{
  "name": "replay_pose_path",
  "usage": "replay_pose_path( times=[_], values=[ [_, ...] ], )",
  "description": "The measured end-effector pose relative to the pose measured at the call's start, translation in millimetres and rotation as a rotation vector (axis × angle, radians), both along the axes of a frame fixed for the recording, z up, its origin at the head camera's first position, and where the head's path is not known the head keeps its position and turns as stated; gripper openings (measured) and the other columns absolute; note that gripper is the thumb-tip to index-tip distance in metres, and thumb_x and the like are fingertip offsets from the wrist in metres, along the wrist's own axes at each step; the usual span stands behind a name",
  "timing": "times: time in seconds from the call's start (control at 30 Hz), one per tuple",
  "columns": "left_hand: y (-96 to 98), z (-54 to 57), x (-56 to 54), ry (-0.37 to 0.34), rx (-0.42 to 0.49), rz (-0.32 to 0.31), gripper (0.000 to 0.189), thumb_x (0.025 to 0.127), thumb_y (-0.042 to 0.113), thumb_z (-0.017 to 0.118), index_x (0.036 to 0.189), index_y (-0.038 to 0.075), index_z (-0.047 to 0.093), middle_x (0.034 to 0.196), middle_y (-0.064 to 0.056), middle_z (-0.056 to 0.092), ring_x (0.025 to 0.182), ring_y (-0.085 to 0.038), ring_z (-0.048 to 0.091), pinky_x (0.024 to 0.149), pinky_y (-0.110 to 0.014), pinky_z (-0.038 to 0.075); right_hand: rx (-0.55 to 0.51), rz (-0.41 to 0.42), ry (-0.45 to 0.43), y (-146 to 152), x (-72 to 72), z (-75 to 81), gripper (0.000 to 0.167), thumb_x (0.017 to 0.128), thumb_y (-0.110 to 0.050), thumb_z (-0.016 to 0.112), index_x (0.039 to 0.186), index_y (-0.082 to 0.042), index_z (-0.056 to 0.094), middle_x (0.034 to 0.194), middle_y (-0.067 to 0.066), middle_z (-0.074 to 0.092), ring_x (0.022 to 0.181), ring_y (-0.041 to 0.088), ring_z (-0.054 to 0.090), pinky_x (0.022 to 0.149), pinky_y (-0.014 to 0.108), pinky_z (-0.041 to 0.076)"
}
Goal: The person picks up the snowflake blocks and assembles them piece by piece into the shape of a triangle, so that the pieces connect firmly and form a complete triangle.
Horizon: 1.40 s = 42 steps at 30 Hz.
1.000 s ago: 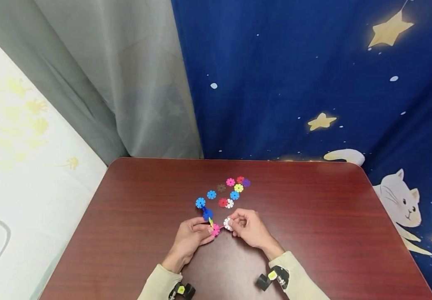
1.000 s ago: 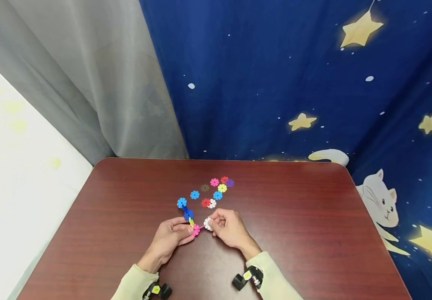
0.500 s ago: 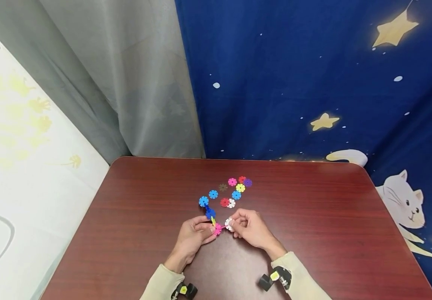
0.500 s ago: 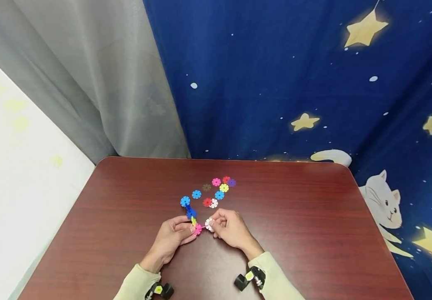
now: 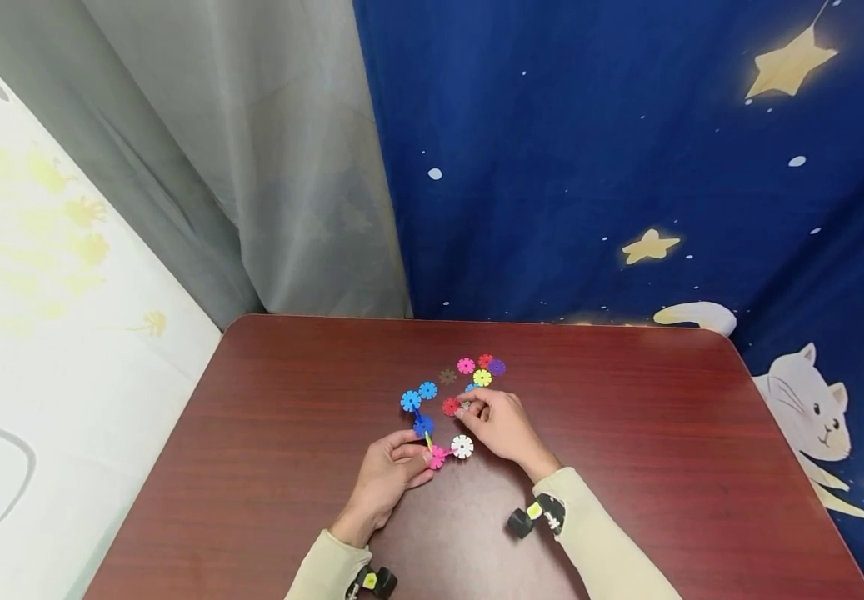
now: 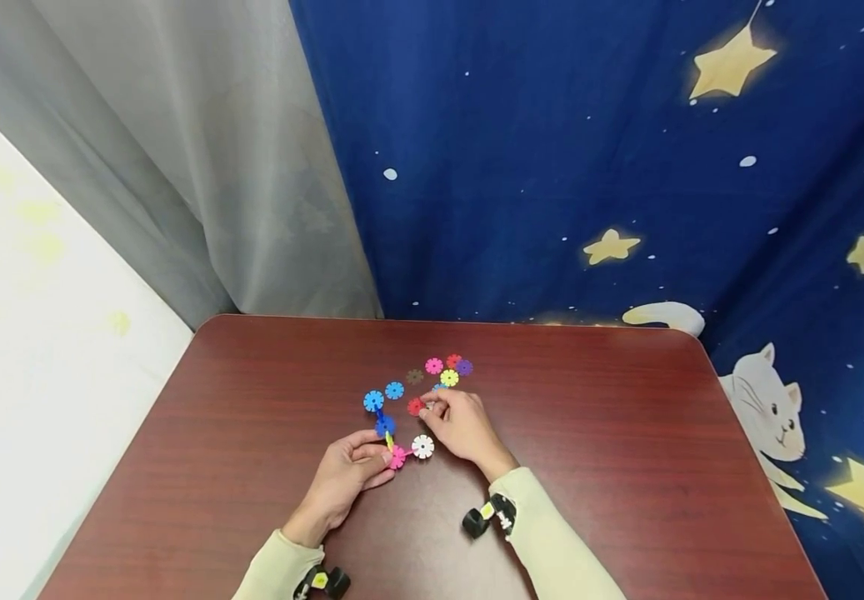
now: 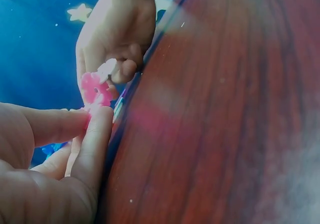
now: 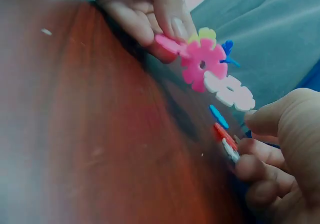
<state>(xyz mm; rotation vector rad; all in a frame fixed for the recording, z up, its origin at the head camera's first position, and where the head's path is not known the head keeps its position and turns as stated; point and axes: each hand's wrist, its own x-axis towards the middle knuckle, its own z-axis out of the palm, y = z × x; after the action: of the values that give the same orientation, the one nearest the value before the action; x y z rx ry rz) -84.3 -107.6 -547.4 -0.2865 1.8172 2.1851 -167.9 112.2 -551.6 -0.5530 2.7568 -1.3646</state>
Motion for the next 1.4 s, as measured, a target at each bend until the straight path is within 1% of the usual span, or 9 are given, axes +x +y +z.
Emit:
replay_pose_path(
  times=[0.13, 0.2, 0.27, 0.37, 0.5, 0.63, 0.9, 1.17, 1.4],
  values=[
    [1.0, -1.6, 0.2, 0.008, 0.013, -0.007, 0.045, 0.096, -0.008, 0.069, 0.138, -0.014, 0.053, 0.093, -0.006, 0.073, 0.086, -0.013, 0.075, 0.081, -0.036, 0.068, 0.091, -0.008, 0.003, -7.3, -9.9, 1.8, 0.030, 0.094, -0.027, 0.082, 0.120, -0.013, 0.079, 0.068, -0.014, 0.062, 0.063, 0.003, 0.055, 0.072, 0.029, 0.052],
    [1.2, -1.9, 0.1, 0.014, 0.015, -0.010, 0.046, 0.096, -0.008, 0.068, 0.139, -0.015, 0.052, 0.093, -0.005, 0.073, 0.086, -0.013, 0.075, 0.081, -0.035, 0.068, 0.133, -0.007, 0.003, -10.2, -12.3, 3.0, 0.034, 0.093, -0.029, 0.083, 0.121, -0.012, 0.078, 0.065, -0.014, 0.060, 0.065, 0.004, 0.054, 0.074, 0.031, 0.051],
    [1.1, -2.5, -0.6, 0.014, 0.018, -0.010, 0.046, 0.096, -0.009, 0.068, 0.139, -0.015, 0.052, 0.092, -0.004, 0.073, 0.086, -0.013, 0.076, 0.081, -0.034, 0.067, 0.174, -0.011, 0.002, -12.5, -13.5, 4.1, 0.035, 0.091, -0.030, 0.085, 0.121, -0.013, 0.079, 0.064, -0.015, 0.058, 0.067, 0.004, 0.053, 0.075, 0.030, 0.049],
    [0.7, -3.7, -1.4, 0.006, 0.025, -0.012, 0.046, 0.096, -0.009, 0.067, 0.138, -0.015, 0.051, 0.091, -0.003, 0.073, 0.085, -0.013, 0.076, 0.080, -0.034, 0.067, 0.182, -0.010, 0.011, -13.9, -13.1, 4.9, 0.025, 0.089, -0.028, 0.087, 0.109, -0.015, 0.081, 0.064, -0.014, 0.056, 0.064, 0.005, 0.053, 0.063, 0.027, 0.049],
    [0.5, -4.9, -2.1, -0.004, 0.036, -0.015, 0.045, 0.096, -0.010, 0.068, 0.138, -0.015, 0.052, 0.091, -0.002, 0.073, 0.086, -0.013, 0.076, 0.081, -0.035, 0.067, 0.123, -0.006, 0.029, -11.0, -9.6, 3.5, 0.007, 0.090, -0.024, 0.086, 0.094, -0.019, 0.083, 0.069, -0.013, 0.060, 0.063, 0.005, 0.053, 0.058, 0.023, 0.046],
    [0.7, -5.0, -1.9, -0.007, 0.039, -0.016, 0.046, 0.097, -0.008, 0.068, 0.139, -0.015, 0.051, 0.092, -0.003, 0.073, 0.086, -0.013, 0.076, 0.081, -0.034, 0.067, 0.028, 0.017, 0.034, 0.0, -3.8, -0.3, 0.004, 0.095, -0.020, 0.081, 0.097, -0.019, 0.084, 0.082, -0.011, 0.067, 0.062, 0.003, 0.057, 0.061, 0.022, 0.049],
    [-2.5, -3.6, -2.0, -0.005, 0.028, -0.001, 0.047, 0.097, -0.009, 0.067, 0.140, -0.015, 0.050, 0.093, -0.005, 0.073, 0.084, -0.013, 0.076, 0.080, -0.031, 0.067, -0.102, 0.063, -0.083, 17.4, 12.5, 0.8, 0.014, 0.099, -0.016, 0.076, 0.111, -0.020, 0.082, 0.063, -0.005, 0.072, 0.058, 0.012, 0.069, 0.051, 0.020, 0.041],
    [-3.7, -4.4, -2.8, -0.011, 0.045, 0.010, 0.047, 0.096, -0.010, 0.066, 0.140, -0.014, 0.049, 0.092, -0.003, 0.072, 0.081, -0.010, 0.075, 0.079, -0.029, 0.067, -0.175, 0.080, -0.081, 27.1, 27.3, 3.3, 0.013, 0.100, -0.010, 0.073, 0.102, -0.022, 0.078, 0.084, 0.000, 0.079, 0.066, 0.013, 0.074, 0.058, 0.024, 0.058],
    [-5.0, -3.7, -1.7, -0.001, 0.044, 0.002, 0.048, 0.096, -0.009, 0.067, 0.140, -0.016, 0.048, 0.094, -0.004, 0.072, 0.082, -0.011, 0.075, 0.080, -0.029, 0.067, -0.140, 0.097, -0.067, 31.9, 35.9, 5.8, 0.013, 0.102, -0.012, 0.072, 0.101, -0.024, 0.077, 0.087, 0.000, 0.076, 0.062, 0.008, 0.069, 0.059, 0.026, 0.062]
  ],
)
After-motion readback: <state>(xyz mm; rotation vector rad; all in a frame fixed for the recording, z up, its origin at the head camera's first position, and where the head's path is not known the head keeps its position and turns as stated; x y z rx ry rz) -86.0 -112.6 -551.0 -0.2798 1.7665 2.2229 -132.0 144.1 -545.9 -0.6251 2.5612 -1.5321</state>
